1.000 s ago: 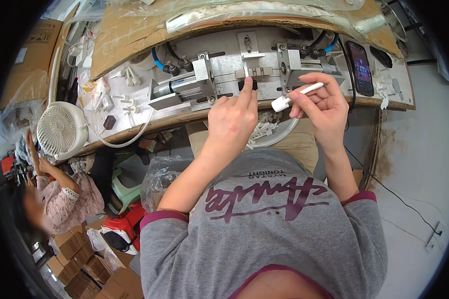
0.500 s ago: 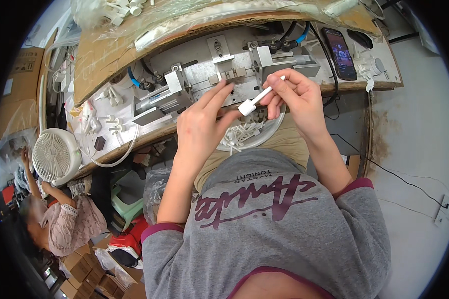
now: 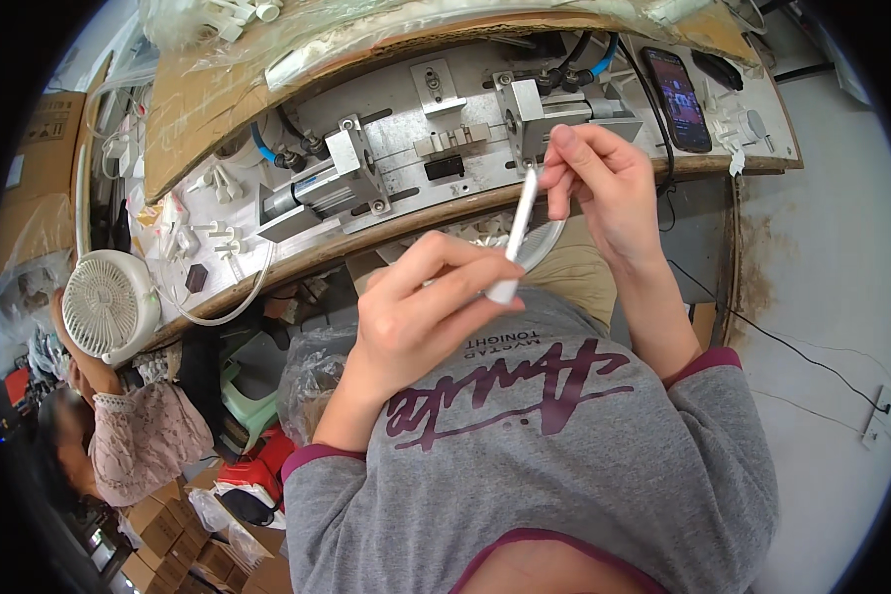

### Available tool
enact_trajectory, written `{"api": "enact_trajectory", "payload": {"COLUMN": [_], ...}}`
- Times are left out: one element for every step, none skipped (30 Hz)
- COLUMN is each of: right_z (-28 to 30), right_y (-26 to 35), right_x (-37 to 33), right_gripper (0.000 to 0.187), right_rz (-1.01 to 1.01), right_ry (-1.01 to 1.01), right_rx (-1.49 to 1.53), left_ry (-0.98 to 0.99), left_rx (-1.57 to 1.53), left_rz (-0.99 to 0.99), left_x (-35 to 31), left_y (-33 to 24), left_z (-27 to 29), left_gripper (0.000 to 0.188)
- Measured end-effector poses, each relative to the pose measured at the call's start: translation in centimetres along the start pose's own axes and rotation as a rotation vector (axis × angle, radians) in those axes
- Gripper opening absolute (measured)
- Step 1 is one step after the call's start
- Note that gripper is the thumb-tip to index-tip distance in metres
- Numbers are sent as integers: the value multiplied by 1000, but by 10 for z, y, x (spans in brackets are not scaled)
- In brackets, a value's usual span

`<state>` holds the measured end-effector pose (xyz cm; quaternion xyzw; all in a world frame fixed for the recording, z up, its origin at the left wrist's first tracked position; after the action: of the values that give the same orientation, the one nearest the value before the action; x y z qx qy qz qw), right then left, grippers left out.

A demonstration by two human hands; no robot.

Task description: The user is assembling small white plastic medical or industrial components using a manual press tool on a workbench.

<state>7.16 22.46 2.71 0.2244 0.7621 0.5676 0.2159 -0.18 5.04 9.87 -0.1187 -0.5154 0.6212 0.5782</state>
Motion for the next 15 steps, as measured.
{"api": "enact_trajectory", "payload": {"right_z": [-6,-15,-26,-37,-39,-39,-40,-37,-37,-38,-38,-38,-36,-36,-34], "right_y": [0,2,4,6,6,7,7,8,9,12,13,13,11,11,11], "right_x": [-2,-7,-10,-11,-12,-13,-14,-14,-13,-12,-12,-12,-12,-12,-12], "right_gripper": [30,30,30,27,26,26,25,23,22,21,20,20,19,19,20], "right_rz": [-19,-38,-55,-90,-80,-72,-64,-74,-89,-105,-120,-102,-84,-65,-46], "right_ry": [27,54,82,120,156,196,237,245,227,209,192,209,226,243,222], "right_rx": [28,57,86,178,164,151,138,102,108,114,120,115,111,107,132], "left_ry": [-27,-31,-34,-38,-53,-70,-87,-68,-61,-55,-49,-54,-58,-61,-63], "left_rx": [70,87,105,123,106,91,77,111,126,140,155,159,150,142,135], "left_rz": [0,-19,-40,-60,-76,-88,-100,-128,-142,-155,-169,-173,-165,-157,-149], "left_x": [-1,1,5,7,8,7,7,6,6,7,7,6,6,6,5], "left_y": [0,0,0,0,0,0,0,-1,-2,-3,-4,-4,-5,-6,-6], "left_z": [1,1,1,1,1,0,1,1,0,-1,-2,-2,-2,-1,-1], "left_gripper": [38,38,38,38,38,38,38,38,38,38,38,38,38,38,38]}}
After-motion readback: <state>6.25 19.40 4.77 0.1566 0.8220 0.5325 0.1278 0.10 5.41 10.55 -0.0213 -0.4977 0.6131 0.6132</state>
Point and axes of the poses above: each hand's wrist, its own x-axis towards the middle knuckle, its own z-axis out of the back of the hand, y = z × x, the point moved 8 cm from there along x, towards the middle knuckle, and after that the axes turned 1 degree about y, right-handed, at the moved point
